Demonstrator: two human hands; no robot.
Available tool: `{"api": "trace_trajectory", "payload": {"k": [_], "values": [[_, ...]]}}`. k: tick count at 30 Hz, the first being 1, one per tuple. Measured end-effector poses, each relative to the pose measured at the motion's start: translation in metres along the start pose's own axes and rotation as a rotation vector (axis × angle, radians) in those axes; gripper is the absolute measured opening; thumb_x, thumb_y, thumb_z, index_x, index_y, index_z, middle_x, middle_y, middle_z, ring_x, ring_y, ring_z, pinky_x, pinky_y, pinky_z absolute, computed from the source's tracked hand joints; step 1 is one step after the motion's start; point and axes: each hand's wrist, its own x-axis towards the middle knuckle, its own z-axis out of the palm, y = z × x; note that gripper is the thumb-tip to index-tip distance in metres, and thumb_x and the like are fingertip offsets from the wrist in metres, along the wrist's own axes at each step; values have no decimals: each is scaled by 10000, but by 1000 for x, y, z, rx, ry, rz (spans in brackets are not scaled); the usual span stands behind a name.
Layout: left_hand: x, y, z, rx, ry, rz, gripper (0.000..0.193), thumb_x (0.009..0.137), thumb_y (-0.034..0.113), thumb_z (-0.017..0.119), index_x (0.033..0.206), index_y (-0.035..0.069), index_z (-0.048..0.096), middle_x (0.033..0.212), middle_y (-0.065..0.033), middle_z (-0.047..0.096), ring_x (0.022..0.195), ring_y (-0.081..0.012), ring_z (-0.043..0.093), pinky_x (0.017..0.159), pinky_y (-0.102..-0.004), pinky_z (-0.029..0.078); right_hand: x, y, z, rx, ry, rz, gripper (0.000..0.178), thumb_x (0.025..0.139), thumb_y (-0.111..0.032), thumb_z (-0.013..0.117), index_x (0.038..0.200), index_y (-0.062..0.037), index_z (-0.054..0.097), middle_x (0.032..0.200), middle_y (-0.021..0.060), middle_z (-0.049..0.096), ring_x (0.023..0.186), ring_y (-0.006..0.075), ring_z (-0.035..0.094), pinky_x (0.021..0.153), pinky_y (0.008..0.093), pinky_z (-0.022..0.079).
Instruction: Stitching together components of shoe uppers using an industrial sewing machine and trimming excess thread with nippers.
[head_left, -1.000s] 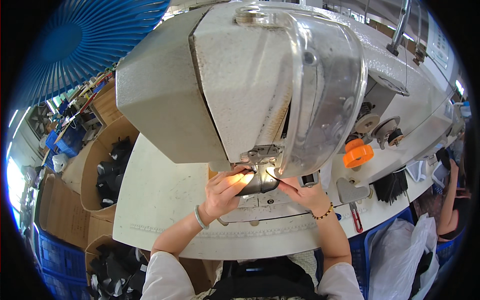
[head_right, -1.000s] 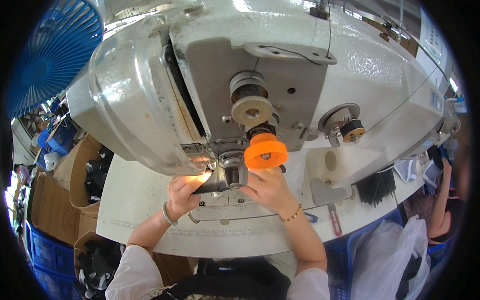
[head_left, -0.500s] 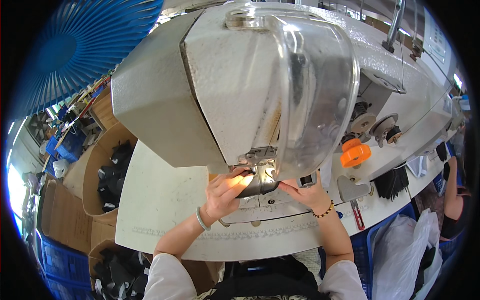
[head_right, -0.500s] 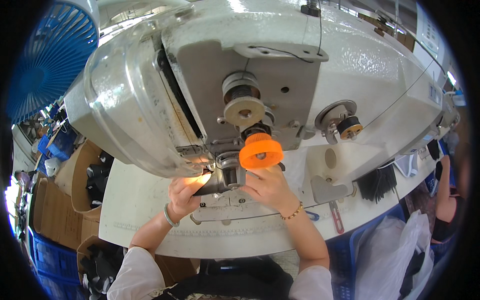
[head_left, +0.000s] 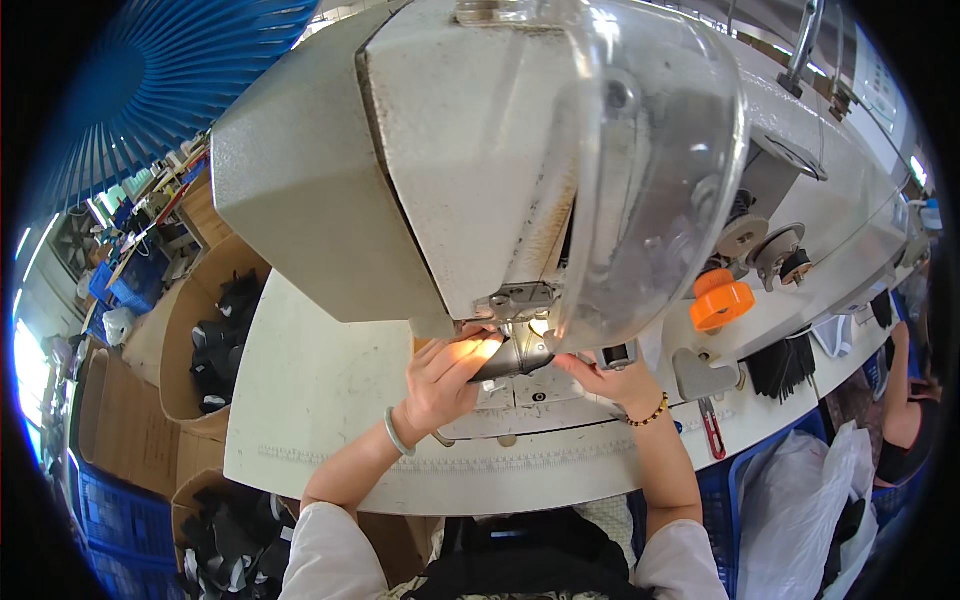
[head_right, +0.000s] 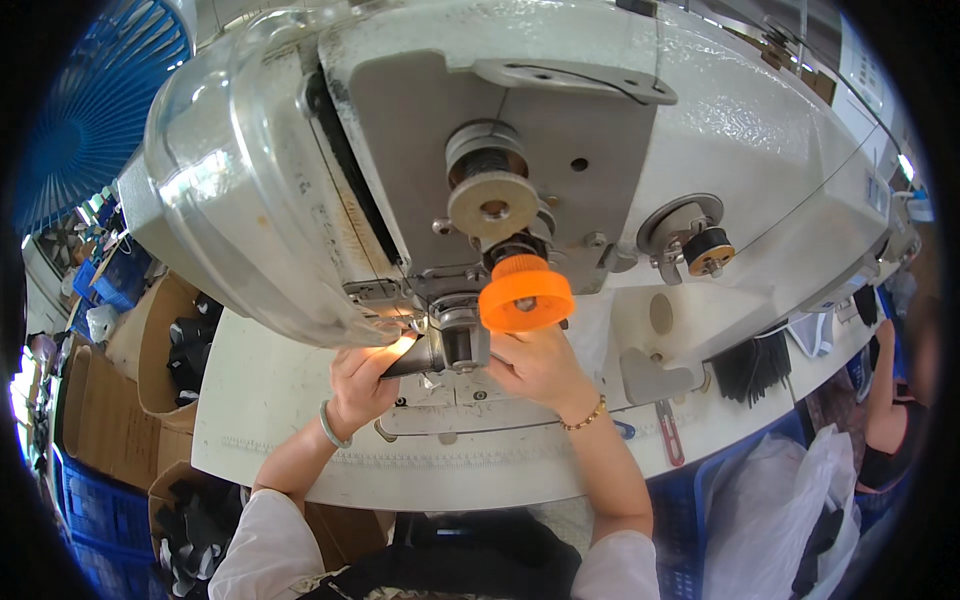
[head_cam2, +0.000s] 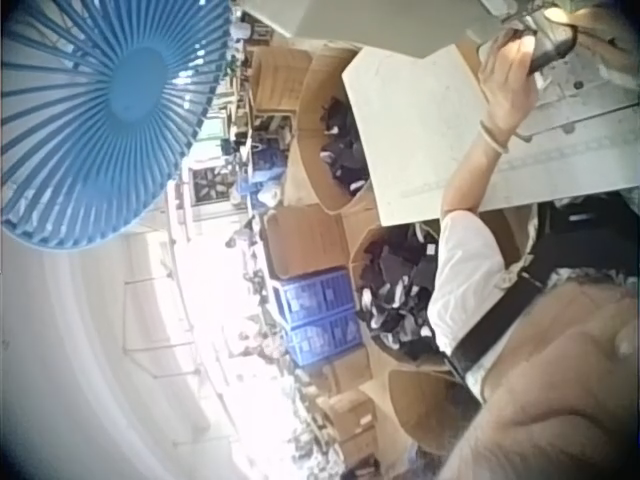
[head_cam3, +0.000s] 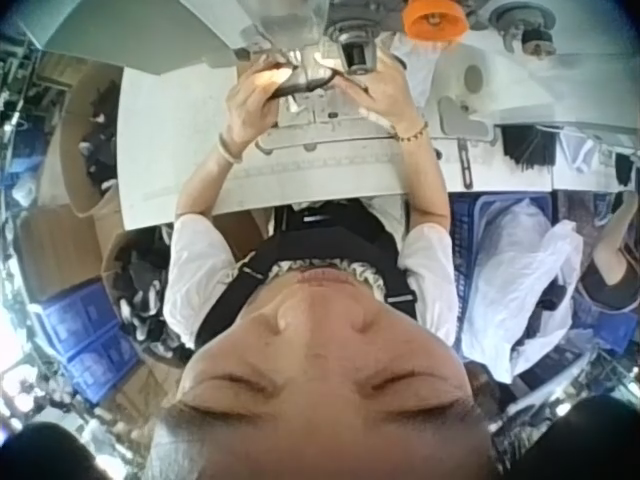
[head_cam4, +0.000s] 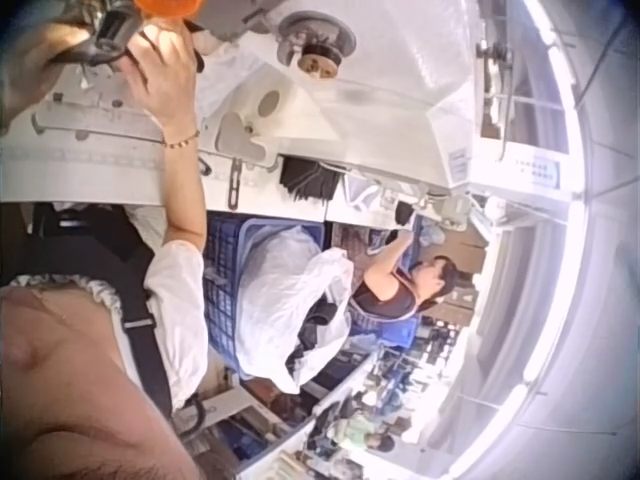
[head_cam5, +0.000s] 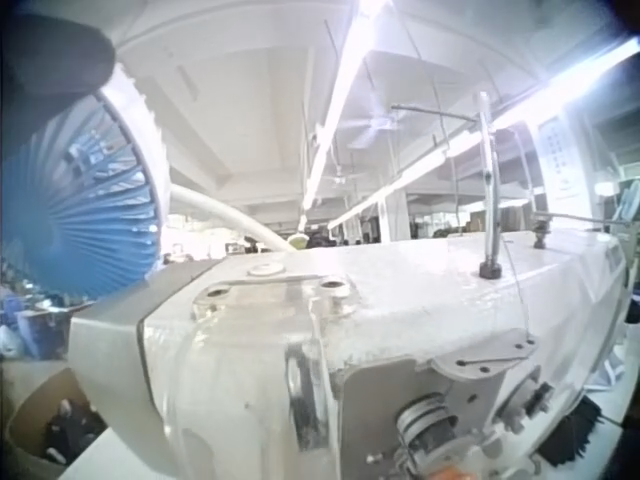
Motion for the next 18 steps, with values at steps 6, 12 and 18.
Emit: {"api": "trace_trajectory", "payload": {"k": [6, 12, 18], "values": [[-4, -3, 4, -54, 49, -35, 486, 515, -87, 551, 970, 57, 640, 918, -65, 625, 756, -219, 632, 584, -285, 475, 7, -12, 0, -198, 22, -191, 252, 592, -149, 769, 714, -48, 572, 850, 68, 542, 801, 277, 546, 659, 374, 431], [-8, -10, 4, -57, 29, 37, 458, 506, -70, 569, 923, 104, 643, 906, -74, 623, 770, -227, 640, 595, -285, 500, 1, -13, -2, -130, 60, -185, 257, 606, -196, 788, 680, -55, 585, 965, 63, 552, 862, 275, 557, 728, 385, 438], [-14, -15, 4, -80, -8, 8, 458, 490, -58, 578, 901, 128, 656, 922, -57, 638, 766, -210, 641, 553, -280, 468, 3, -18, -2, -214, 57, -117, 287, 646, -235, 784, 897, -132, 691, 930, 11, 660, 841, 213, 613, 781, 319, 463]]}}
